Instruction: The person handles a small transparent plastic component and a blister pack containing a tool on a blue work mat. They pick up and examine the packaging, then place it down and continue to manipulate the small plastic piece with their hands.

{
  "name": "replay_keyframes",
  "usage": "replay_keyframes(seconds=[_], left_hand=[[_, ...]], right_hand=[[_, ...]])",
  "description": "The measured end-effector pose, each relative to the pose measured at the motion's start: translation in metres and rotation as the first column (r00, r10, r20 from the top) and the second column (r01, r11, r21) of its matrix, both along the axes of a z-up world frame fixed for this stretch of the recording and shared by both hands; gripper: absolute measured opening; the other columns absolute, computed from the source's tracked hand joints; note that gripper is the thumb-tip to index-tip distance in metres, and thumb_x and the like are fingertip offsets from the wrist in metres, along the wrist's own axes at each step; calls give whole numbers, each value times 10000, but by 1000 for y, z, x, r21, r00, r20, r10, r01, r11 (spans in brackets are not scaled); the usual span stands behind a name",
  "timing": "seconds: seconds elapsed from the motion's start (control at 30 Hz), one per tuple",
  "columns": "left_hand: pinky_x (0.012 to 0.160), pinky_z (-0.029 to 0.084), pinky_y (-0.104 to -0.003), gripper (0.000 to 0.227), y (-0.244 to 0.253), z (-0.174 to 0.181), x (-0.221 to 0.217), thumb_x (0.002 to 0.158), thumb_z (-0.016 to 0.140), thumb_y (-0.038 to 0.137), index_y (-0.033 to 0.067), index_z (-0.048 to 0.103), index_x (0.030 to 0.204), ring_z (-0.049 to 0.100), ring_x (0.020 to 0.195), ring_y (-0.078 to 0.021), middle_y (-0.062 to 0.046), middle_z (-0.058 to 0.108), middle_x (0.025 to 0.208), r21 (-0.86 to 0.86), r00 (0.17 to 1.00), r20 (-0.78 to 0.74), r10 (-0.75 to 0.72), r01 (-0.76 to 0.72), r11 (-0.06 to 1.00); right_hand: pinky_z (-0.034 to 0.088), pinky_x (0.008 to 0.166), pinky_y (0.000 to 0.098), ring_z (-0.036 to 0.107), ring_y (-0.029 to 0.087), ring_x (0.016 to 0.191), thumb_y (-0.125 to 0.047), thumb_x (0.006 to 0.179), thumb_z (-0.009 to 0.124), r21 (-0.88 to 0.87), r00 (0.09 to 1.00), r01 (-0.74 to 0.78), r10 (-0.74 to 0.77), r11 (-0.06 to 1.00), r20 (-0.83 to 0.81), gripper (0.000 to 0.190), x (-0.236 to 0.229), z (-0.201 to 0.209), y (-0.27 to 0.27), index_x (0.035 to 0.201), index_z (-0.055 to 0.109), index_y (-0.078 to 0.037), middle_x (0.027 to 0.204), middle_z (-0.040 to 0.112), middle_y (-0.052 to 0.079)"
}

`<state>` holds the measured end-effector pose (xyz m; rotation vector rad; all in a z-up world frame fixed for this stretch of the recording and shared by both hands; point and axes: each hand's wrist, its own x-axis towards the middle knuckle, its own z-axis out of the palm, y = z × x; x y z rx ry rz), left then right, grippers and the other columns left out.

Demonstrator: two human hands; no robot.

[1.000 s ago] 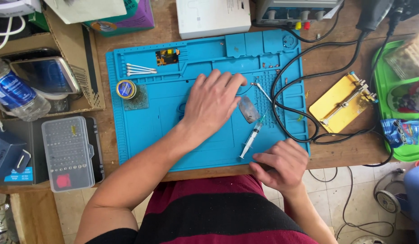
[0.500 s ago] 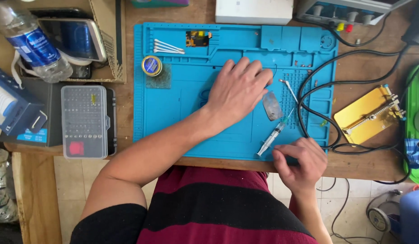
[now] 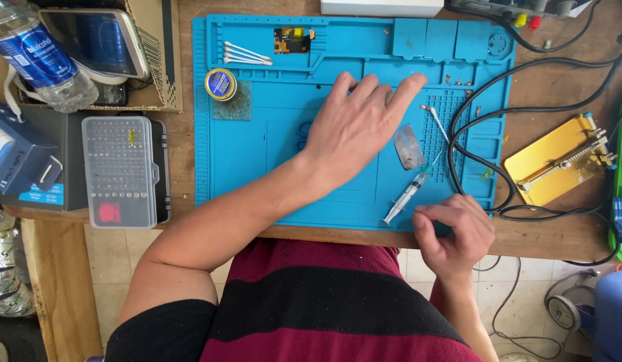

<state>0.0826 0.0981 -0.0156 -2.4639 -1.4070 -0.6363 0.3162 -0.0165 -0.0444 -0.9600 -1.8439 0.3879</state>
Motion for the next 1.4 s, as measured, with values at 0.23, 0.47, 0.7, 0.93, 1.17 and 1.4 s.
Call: replay_keyframes(seconds=[0.23, 0.47, 0.7, 0.93, 1.17, 1.4], left_hand=[[824, 480, -387, 506, 2, -23, 12, 1063, 828, 22, 105, 588, 1501, 555, 694, -201, 30, 529, 680, 8, 1000, -21, 6, -6, 1000], [841, 446, -436, 691, 7, -35, 6, 1054, 775, 29, 179, 396, 1611, 650, 791, -247, 55, 635, 851, -175, 995, -99, -5, -13, 984], [829, 462, -439, 641, -1, -20, -4, 1116, 807, 104, 185, 462, 1651, 685, 911, -238, 30, 726, 1007, -152, 984, -175, 23, -50, 987], [900, 452, -409, 859, -9, -19, 1, 1271, 760, 188, 252, 193, 1913, 665, 1046, -203, 71, 745, 1053, -97, 943, -329, 48, -84, 992], [891, 504, -412, 713, 1, -25, 3, 1134, 774, 167, 229, 465, 1774, 693, 873, -201, 45, 730, 954, -125, 948, -319, 11, -53, 991], [837, 488, -433, 778, 2, -4, -12, 930, 852, 43, 161, 474, 1600, 734, 825, -248, 15, 771, 978, -258, 989, -98, -109, 80, 963]], right_hand=[[438, 555, 466, 510, 351, 491, -257, 1135, 846, -5, 999, 19, -19, 1000, -26, 283, 0, -1, -5, 955, 846, -39, 656, 658, 82], [435, 740, 429, 619, 275, 675, -184, 1159, 714, -116, 997, 66, -61, 991, 47, 245, -4, 7, -12, 995, 681, -5, 858, 771, 134], [444, 725, 418, 633, 269, 668, -178, 1148, 725, -117, 998, 63, -63, 991, 8, 238, -2, 2, -12, 992, 676, -5, 837, 758, 137], [438, 731, 427, 629, 275, 668, -185, 1147, 716, -140, 998, 66, -65, 988, 18, 245, -5, 6, -10, 982, 680, -6, 841, 760, 132], [446, 723, 420, 646, 271, 674, -179, 1147, 717, -138, 999, 50, -49, 989, 4, 241, -5, 7, -8, 989, 680, -2, 844, 762, 136], [450, 752, 427, 644, 279, 695, -187, 1159, 708, -169, 998, 68, -65, 983, 25, 239, -5, 9, -8, 999, 679, -11, 863, 769, 124]])
